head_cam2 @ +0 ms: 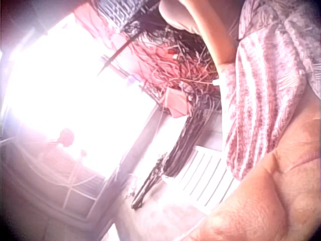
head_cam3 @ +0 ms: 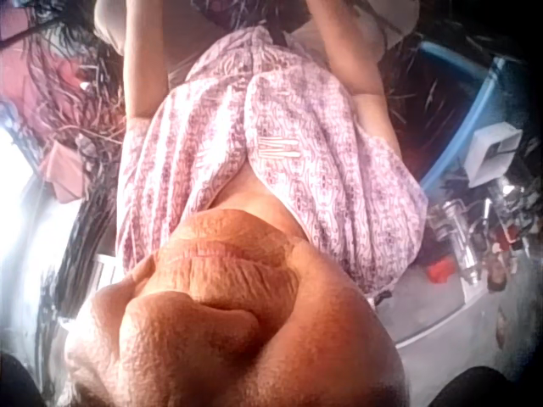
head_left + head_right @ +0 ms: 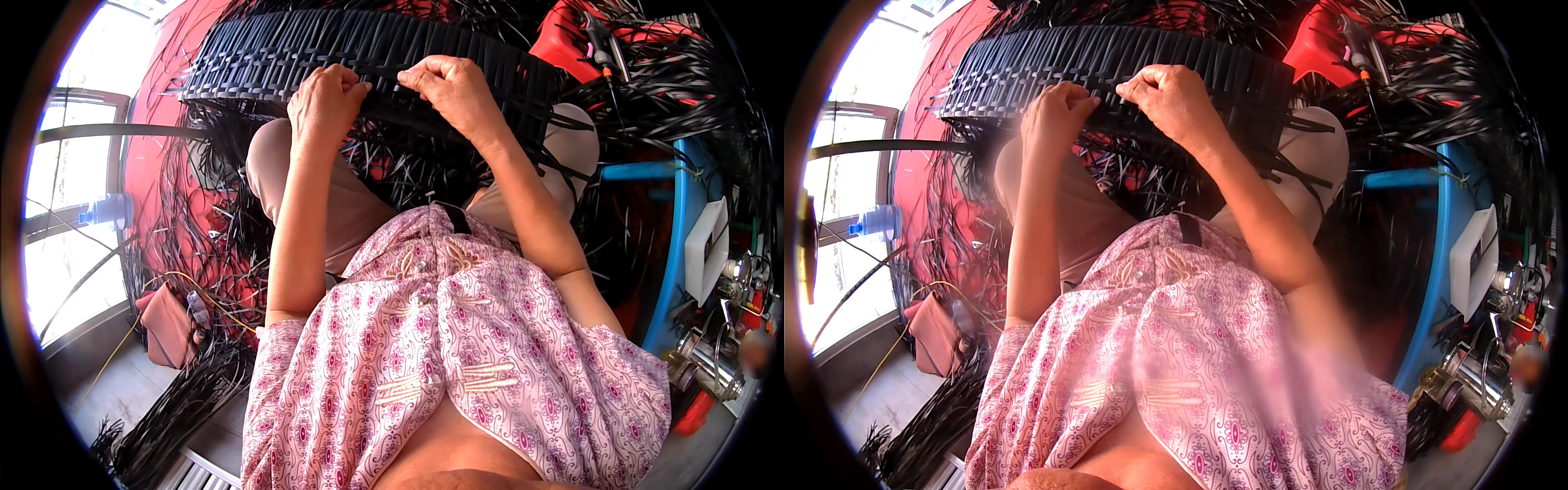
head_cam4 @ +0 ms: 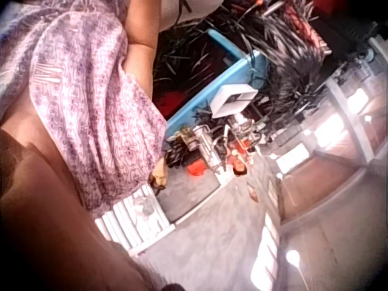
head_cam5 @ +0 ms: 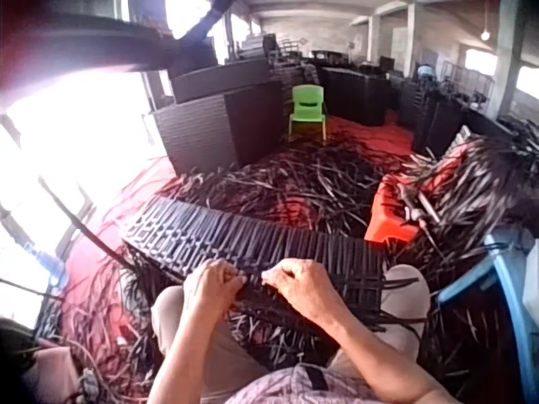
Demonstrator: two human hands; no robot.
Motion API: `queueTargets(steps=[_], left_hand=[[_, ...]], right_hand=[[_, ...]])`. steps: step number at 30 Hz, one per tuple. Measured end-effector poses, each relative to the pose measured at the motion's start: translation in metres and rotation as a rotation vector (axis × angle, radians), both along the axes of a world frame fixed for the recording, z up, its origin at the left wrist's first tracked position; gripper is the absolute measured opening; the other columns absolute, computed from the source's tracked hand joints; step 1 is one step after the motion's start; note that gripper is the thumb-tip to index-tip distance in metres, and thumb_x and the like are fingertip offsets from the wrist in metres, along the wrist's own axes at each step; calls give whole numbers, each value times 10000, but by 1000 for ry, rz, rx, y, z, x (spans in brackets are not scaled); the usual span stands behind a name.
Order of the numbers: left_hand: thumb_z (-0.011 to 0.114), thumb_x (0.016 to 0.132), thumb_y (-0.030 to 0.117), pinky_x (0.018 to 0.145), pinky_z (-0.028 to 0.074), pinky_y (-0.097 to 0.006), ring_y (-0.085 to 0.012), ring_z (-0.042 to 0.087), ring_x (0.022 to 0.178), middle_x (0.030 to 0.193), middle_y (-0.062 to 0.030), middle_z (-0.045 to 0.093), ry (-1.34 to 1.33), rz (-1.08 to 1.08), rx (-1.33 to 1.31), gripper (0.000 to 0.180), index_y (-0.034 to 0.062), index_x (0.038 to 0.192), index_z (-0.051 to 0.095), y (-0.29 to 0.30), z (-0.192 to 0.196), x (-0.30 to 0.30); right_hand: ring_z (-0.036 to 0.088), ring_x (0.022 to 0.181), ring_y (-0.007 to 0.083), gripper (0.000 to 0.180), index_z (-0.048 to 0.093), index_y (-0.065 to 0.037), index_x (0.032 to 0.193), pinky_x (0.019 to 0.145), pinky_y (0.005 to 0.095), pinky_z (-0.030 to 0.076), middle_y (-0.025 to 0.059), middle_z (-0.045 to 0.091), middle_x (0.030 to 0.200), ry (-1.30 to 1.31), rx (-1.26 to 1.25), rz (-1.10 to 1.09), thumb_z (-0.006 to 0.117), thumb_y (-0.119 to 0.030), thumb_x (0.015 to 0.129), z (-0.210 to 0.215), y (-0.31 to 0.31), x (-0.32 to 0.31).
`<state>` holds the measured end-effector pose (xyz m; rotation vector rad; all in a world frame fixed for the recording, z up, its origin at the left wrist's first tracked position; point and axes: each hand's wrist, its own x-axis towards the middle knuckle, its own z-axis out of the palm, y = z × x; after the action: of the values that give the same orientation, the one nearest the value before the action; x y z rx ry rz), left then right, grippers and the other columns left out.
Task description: The person weaves black strips through a metal frame by hand, lifting and flipping the panel while surrounded by piles of weaving material.
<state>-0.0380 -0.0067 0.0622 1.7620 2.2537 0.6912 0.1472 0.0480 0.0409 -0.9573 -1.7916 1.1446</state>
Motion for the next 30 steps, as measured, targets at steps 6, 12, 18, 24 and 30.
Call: queueTargets(steps=[6,12,18,24,30], left_hand=[[689,791,341,790,498,-393,-289,659,910,934,-97,701,195,-38,-31,284,82,905,715,7,-5,4],[618,825,275,815,495,-428,-330,653,914,942,-145,694,148,-23,3,247,60,904,712,6,-10,4],[555,852,224,810,499,-447,-352,650,896,935,-163,686,168,-22,55,229,54,890,704,3,-11,8],[564,872,213,802,507,-448,-343,650,883,937,-154,680,171,-9,31,210,51,882,697,1,-11,10],[579,859,259,870,487,-411,-333,644,976,1009,-143,691,159,-15,-15,278,69,1014,710,0,-7,9]], right_hand=[[632,582,213,239,707,-21,779,587,324,506,130,656,645,-273,144,-158,715,-258,806,5,-6,-9],[665,675,360,219,689,-31,713,659,431,540,192,650,677,-367,136,-169,639,-238,765,6,-6,-13],[656,628,343,254,677,-20,700,605,403,525,177,642,654,-462,226,-183,661,-264,769,6,0,-21],[674,743,391,223,698,-23,714,709,459,553,219,671,736,-510,107,-135,598,-220,745,12,-1,-23],[677,756,384,236,696,-14,728,720,453,552,214,677,755,-519,161,-129,646,-238,784,0,0,-22]])
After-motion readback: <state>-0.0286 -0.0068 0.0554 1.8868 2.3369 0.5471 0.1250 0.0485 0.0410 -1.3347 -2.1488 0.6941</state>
